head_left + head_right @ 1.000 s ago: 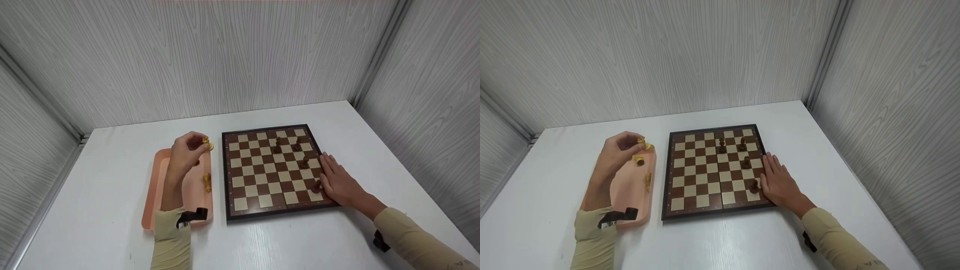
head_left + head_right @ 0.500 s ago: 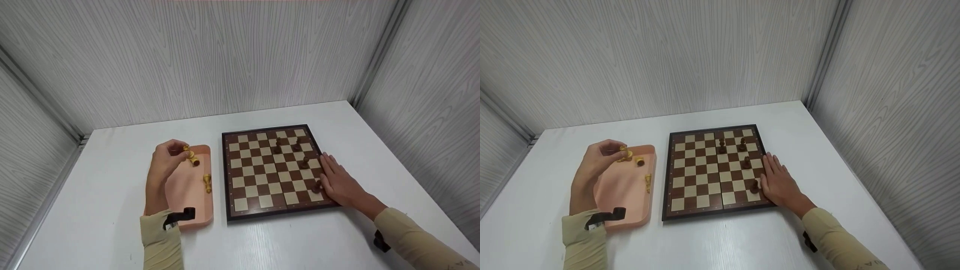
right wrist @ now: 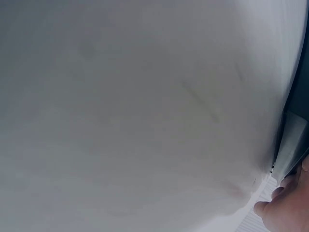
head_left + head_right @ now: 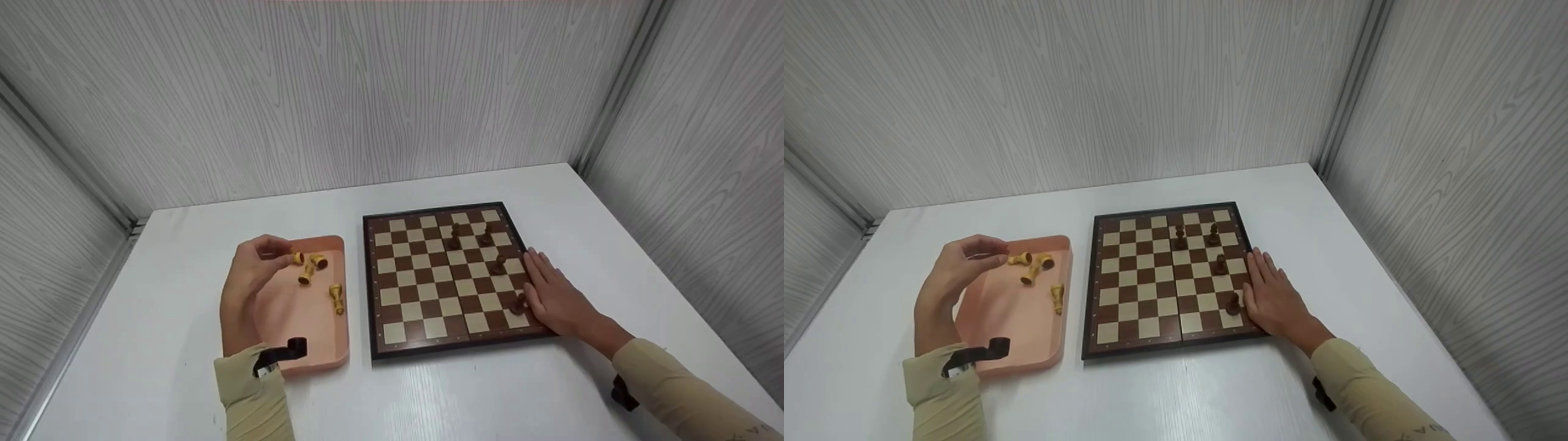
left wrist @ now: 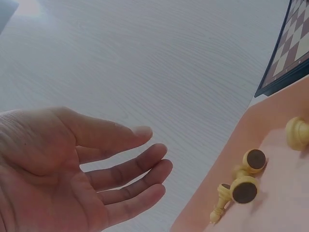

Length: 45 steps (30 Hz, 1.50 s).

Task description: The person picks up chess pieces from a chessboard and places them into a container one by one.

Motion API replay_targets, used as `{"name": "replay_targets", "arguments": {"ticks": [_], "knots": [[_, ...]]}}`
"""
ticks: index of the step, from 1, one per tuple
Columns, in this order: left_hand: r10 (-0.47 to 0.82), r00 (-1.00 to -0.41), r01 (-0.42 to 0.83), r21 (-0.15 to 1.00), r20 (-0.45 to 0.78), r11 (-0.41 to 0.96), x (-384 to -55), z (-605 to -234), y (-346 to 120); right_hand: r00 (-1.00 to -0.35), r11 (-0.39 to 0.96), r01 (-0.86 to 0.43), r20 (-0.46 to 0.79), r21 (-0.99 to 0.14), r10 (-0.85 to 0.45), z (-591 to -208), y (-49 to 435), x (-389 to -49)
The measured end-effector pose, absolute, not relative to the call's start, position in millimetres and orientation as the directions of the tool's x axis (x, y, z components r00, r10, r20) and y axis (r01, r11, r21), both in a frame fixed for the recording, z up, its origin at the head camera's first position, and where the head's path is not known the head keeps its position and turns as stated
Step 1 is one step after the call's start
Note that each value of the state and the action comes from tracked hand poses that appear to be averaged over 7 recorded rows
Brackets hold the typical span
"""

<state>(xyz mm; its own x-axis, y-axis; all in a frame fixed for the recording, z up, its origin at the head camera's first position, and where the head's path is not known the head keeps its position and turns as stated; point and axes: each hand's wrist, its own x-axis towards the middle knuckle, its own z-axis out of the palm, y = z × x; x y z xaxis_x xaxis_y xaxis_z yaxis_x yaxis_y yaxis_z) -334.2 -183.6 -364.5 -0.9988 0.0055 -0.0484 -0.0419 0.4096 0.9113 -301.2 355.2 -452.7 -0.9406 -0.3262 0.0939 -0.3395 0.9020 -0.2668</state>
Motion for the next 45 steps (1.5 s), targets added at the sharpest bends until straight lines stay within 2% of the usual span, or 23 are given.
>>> {"name": "replay_targets", "arguments": {"ticks": [10,17,23,31,38,45], "knots": [[0.021,-1.000,0.003,0.899,-0.007,0.437,-336,-360,-170,-0.942,0.901,-0.335,0.088,-0.275,-0.323,-454,356,-301],[0.079,-0.995,0.086,0.892,0.056,0.444,-339,-359,-156,-0.945,0.904,-0.326,0.083,-0.275,-0.316,-452,355,-301],[0.068,-0.995,0.100,0.890,0.078,0.445,-339,-360,-152,-0.946,0.906,-0.324,0.073,-0.274,-0.316,-452,355,-301],[0.099,-0.982,0.184,0.924,0.160,0.335,-343,-364,-139,-0.948,0.907,-0.318,0.062,-0.277,-0.313,-452,355,-301],[0.097,-0.977,0.205,0.954,0.188,0.220,-347,-367,-121,-0.948,0.908,-0.319,0.065,-0.272,-0.313,-453,355,-302],[0.115,-0.973,0.222,0.954,0.202,0.202,-348,-365,-104,-0.946,0.907,-0.324,0.072,-0.268,-0.317,-453,356,-302]]}}
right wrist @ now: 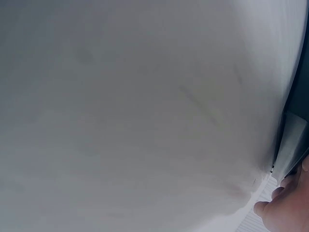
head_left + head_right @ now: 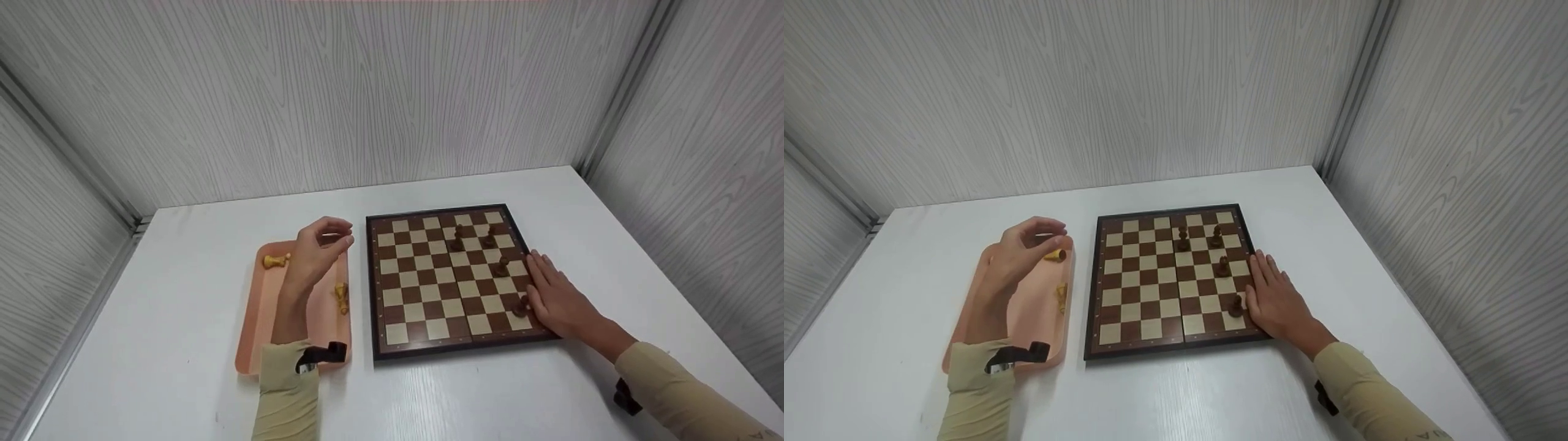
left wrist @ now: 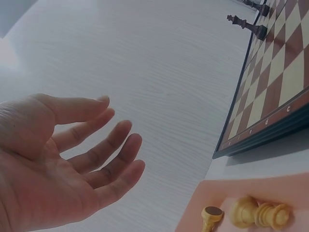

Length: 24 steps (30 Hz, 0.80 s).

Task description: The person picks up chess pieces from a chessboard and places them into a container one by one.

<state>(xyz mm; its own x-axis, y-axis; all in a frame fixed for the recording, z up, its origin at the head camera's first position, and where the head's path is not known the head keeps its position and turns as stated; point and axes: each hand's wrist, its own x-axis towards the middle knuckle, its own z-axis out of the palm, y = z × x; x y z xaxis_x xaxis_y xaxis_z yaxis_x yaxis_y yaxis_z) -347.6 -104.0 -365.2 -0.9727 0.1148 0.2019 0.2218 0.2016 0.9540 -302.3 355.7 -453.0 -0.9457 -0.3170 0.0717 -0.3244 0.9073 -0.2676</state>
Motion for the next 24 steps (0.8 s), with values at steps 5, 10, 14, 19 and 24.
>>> {"name": "replay_targets", "arguments": {"ticks": [5,10,14,19,24], "knots": [[0.135,-0.964,0.251,0.947,0.227,0.199,-346,-363,-90,-0.948,0.911,-0.317,0.071,-0.263,-0.310,-453,356,-302],[0.178,-0.949,0.297,0.932,0.262,0.208,-343,-365,-76,-0.947,0.907,-0.321,0.064,-0.274,-0.316,-452,355,-301],[0.230,-0.930,0.337,0.916,0.288,0.217,-341,-368,-63,-0.946,0.906,-0.323,0.070,-0.272,-0.317,-452,354,-301],[0.284,-0.917,0.349,0.909,0.281,0.227,-337,-368,-47,-0.945,0.907,-0.327,0.067,-0.267,-0.321,-453,355,-301],[0.328,-0.906,0.355,0.903,0.268,0.241,-334,-367,-30,-0.945,0.906,-0.325,0.067,-0.272,-0.319,-452,355,-301]]}}
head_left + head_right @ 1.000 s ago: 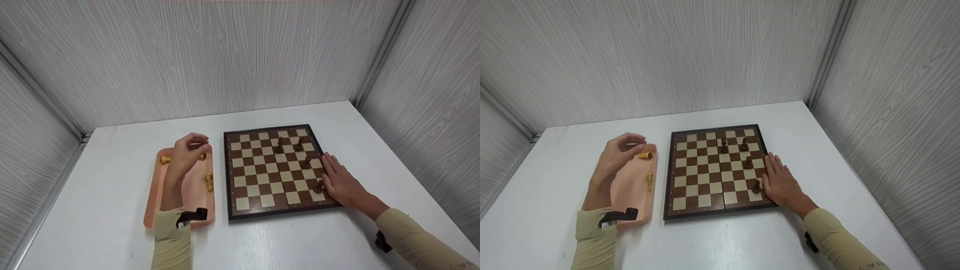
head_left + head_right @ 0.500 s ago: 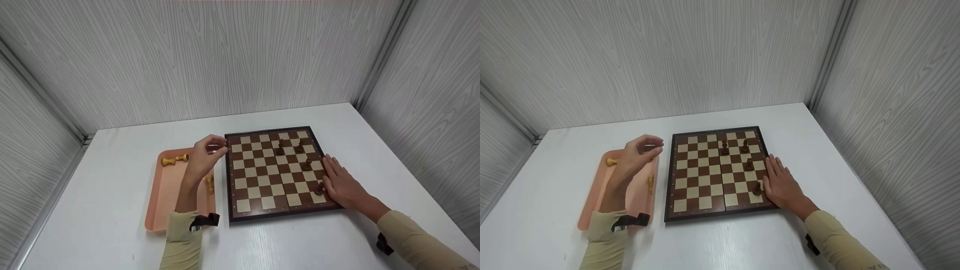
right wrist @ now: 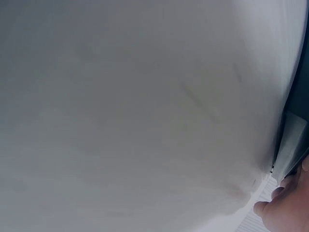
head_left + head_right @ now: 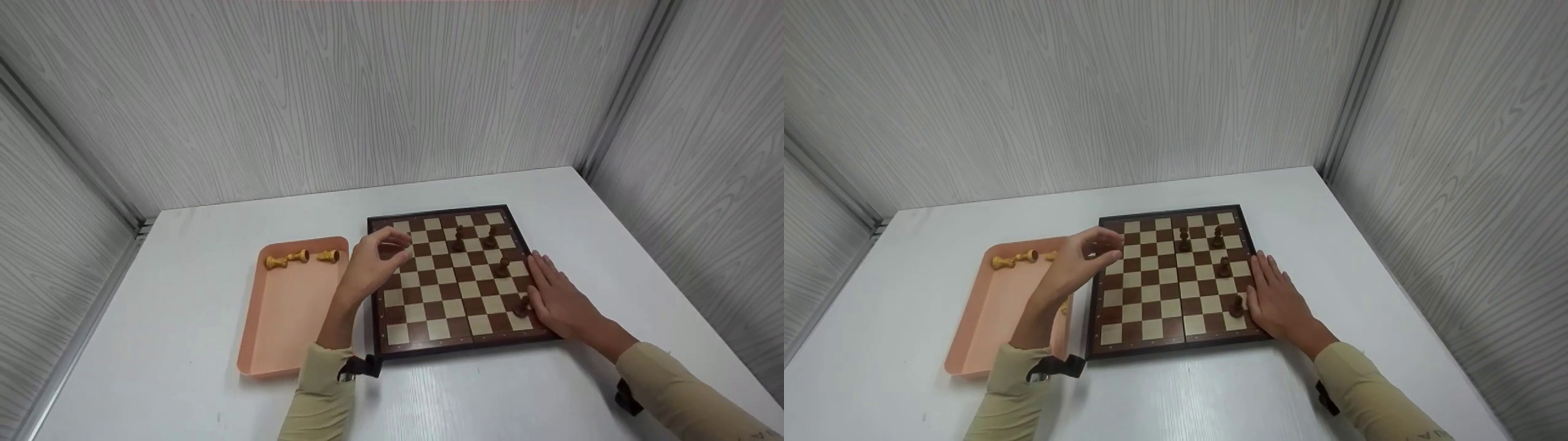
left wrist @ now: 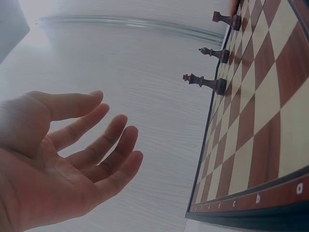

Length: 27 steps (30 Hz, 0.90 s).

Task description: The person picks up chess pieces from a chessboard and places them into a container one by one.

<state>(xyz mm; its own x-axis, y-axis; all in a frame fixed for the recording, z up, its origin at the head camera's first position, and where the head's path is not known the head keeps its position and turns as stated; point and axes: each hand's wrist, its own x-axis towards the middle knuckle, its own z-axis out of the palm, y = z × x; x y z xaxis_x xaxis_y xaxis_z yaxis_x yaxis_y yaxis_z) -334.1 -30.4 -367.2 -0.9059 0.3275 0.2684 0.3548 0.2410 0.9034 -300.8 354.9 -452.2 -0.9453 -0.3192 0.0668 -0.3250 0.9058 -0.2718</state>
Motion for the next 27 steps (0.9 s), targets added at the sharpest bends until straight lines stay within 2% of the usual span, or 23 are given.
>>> {"name": "replay_targets", "arguments": {"ticks": [5,13,27], "knots": [[0.337,-0.906,0.342,0.910,0.255,0.233,-336,-371,-13,-0.948,0.909,-0.318,0.062,-0.269,-0.313,-451,356,-301],[0.262,-0.916,0.363,0.906,0.305,0.215,-348,-388,21,-0.945,0.903,-0.325,0.072,-0.280,-0.318,-454,356,-301],[0.186,-0.955,0.275,0.925,0.231,0.262,-371,-399,53,-0.945,0.902,-0.326,0.069,-0.283,-0.320,-452,355,-301]]}}
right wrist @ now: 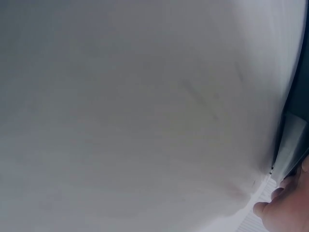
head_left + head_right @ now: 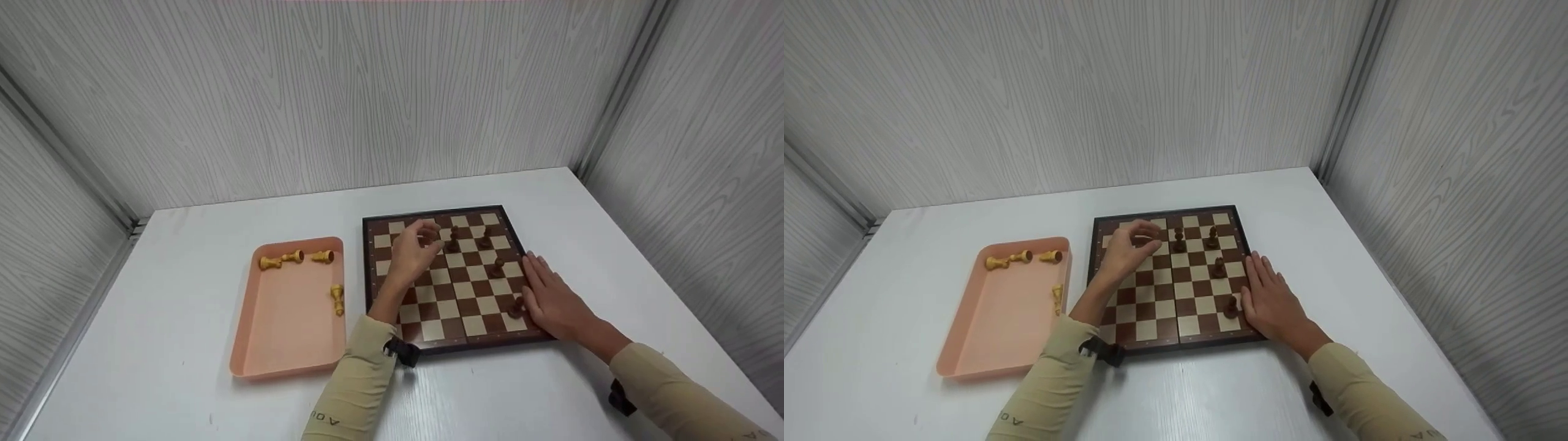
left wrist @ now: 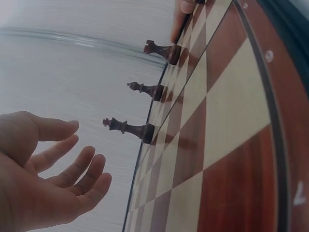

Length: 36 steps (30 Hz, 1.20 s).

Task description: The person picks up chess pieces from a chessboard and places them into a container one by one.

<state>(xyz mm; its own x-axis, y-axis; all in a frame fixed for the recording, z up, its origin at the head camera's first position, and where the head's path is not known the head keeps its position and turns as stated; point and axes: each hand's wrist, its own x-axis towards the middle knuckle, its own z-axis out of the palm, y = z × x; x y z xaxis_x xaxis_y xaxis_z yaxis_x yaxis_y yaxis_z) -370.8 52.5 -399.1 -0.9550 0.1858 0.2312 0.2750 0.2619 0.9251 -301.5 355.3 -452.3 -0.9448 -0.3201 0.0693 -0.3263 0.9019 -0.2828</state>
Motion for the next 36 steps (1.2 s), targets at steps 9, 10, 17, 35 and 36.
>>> {"name": "replay_targets", "arguments": {"ticks": [9,10,17,35,36], "knots": [[0.149,-0.976,0.200,0.923,0.159,0.329,-387,-410,66,-0.940,0.897,-0.342,0.095,-0.280,-0.328,-454,356,-300],[0.148,-0.977,0.195,0.921,0.153,0.336,-388,-411,67,-0.939,0.896,-0.343,0.093,-0.281,-0.331,-454,356,-300],[0.138,-0.976,0.206,0.912,0.167,0.354,-398,-413,78,-0.939,0.897,-0.343,0.109,-0.279,-0.325,-452,355,-300],[0.166,-0.972,0.222,0.880,0.166,0.420,-410,-417,93,-0.938,0.893,-0.347,0.127,-0.288,-0.324,-456,354,-300],[0.166,-0.972,0.223,0.880,0.167,0.419,-411,-418,93,-0.938,0.892,-0.346,0.125,-0.291,-0.323,-456,354,-299]]}}
